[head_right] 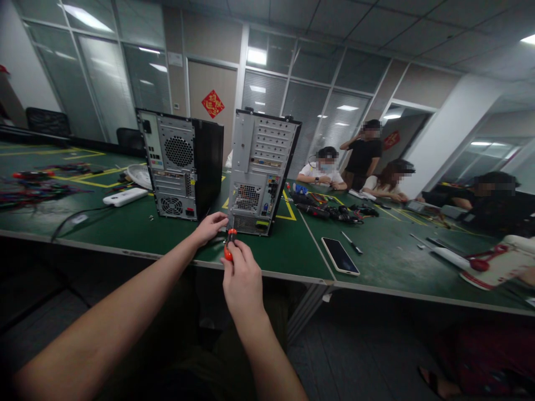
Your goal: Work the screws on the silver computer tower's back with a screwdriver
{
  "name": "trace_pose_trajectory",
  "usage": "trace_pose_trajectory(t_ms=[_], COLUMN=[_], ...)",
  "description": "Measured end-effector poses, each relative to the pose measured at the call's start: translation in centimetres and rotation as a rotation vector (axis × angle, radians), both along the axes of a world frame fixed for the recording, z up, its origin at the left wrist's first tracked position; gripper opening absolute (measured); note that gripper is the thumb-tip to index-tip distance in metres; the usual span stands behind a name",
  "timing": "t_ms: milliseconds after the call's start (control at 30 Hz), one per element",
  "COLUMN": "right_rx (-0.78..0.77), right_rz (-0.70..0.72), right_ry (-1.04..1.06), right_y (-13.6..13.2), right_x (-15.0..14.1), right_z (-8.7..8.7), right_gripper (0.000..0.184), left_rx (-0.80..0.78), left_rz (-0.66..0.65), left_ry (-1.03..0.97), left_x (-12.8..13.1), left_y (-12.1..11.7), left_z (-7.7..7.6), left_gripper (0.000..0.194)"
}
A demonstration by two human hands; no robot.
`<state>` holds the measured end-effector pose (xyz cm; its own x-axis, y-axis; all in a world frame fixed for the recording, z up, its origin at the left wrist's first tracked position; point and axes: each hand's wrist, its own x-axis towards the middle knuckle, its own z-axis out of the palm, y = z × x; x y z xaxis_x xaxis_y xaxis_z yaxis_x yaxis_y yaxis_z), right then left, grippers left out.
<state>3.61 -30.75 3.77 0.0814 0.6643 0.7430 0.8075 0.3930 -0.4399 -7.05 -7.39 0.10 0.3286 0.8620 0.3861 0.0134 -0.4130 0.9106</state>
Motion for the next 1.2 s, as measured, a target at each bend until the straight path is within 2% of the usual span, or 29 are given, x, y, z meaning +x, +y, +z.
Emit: trace_pose_trajectory(t_ms=[200, 500, 733, 933, 1200], right_rx=[-0.022, -0.023, -0.015, -0.034, -0.001], right_rz=[0.023, -0.018, -0.001, 0.012, -0.005], right_ry=[0.080, -0.180, 0.006, 0.074, -0.137], right_y=[0.18, -0.29, 0.05, 0.30, -0.17], right_x=[-0.05, 0.21, 0.01, 0.04, 0.37], right_z=[-0.20, 0.60, 0.08, -0.15, 0.55], right_gripper=[0.026, 0.045, 0.031, 0.029, 0.042], left_rx=[0.001, -0.025, -0.006, -0.010, -0.030], left_rz=[-0.012, -0.014, -0.013, -0.021, -0.019], left_ry=[-0.009, -0.019, -0.008, -0.019, -0.022], left_x=[-0.10, 0.01, -0.07, -0.09, 0.05], left_y=[-0.23, -0.03, -0.24, -0.36, -0.03], left_z=[0.13, 0.10, 0.25, 0.33, 0.12], left_gripper=[0.032, 0.033, 0.034, 0.036, 0.037])
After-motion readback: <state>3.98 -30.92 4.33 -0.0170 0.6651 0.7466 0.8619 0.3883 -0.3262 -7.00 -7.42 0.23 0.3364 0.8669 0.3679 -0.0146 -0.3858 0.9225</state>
